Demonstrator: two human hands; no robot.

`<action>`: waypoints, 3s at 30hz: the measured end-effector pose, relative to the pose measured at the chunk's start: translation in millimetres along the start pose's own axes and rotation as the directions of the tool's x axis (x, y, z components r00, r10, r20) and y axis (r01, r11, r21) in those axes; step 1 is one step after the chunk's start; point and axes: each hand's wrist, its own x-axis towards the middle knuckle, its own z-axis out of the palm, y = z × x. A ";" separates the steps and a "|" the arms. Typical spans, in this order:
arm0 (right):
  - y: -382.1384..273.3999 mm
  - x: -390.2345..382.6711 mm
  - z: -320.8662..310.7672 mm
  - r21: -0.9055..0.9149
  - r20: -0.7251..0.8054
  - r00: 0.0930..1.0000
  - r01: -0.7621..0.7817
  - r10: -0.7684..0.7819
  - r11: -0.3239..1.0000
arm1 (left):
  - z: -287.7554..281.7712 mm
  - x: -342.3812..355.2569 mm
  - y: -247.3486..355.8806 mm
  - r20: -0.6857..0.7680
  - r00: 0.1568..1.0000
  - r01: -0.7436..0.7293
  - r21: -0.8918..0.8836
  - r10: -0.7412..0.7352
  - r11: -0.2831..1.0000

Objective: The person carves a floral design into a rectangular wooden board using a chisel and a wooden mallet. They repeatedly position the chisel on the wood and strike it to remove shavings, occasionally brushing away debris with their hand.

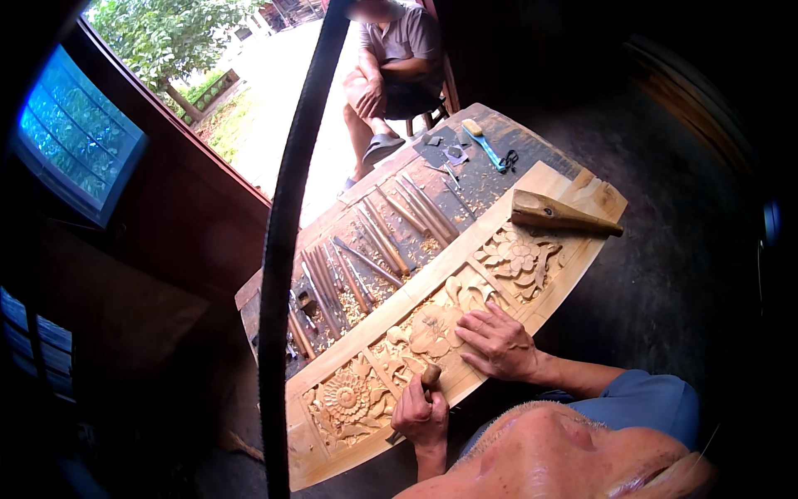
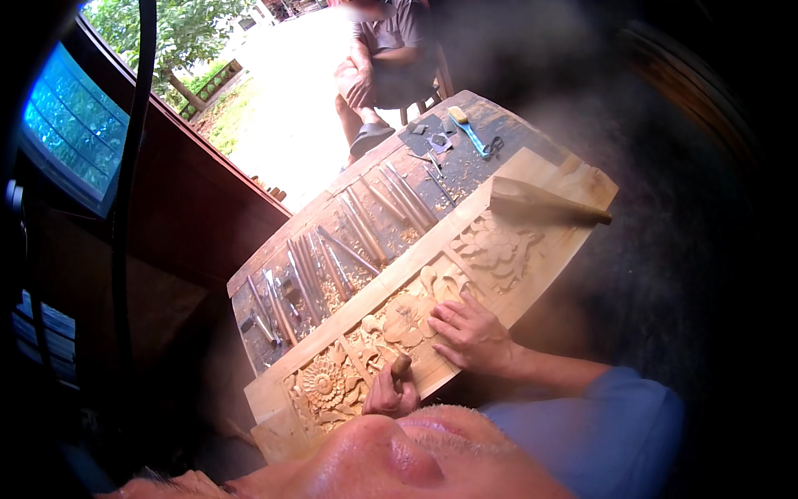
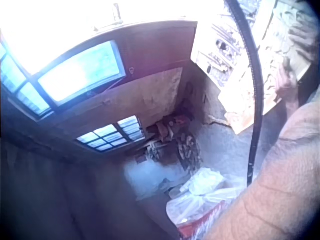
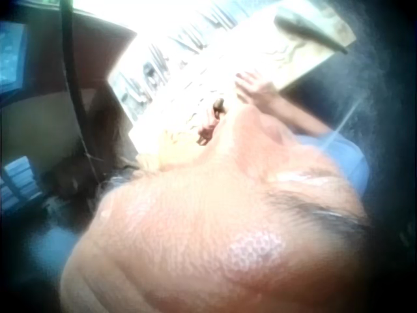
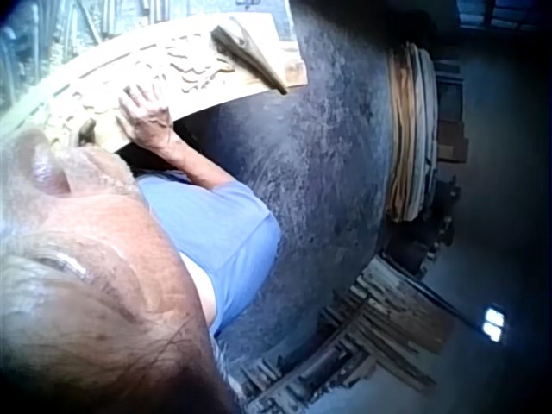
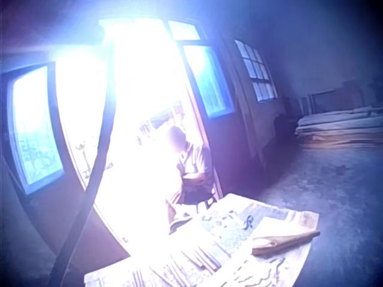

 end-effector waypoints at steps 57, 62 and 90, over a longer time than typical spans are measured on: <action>-0.5 0.6 3.3 0.009 -0.045 0.999 0.013 -0.013 1.000 | -12.1 5.6 7.4 0.076 0.997 0.020 0.073 -0.025 0.997; -1.4 3.0 4.9 0.031 -0.033 0.999 0.020 -0.019 0.999 | -17.9 0.4 8.7 0.068 0.995 0.073 0.064 -0.078 0.995; -28.1 -38.8 -31.4 0.531 0.028 0.998 0.035 -0.059 0.846 | -32.6 -1.1 63.1 0.080 0.968 -0.195 -0.358 0.238 0.913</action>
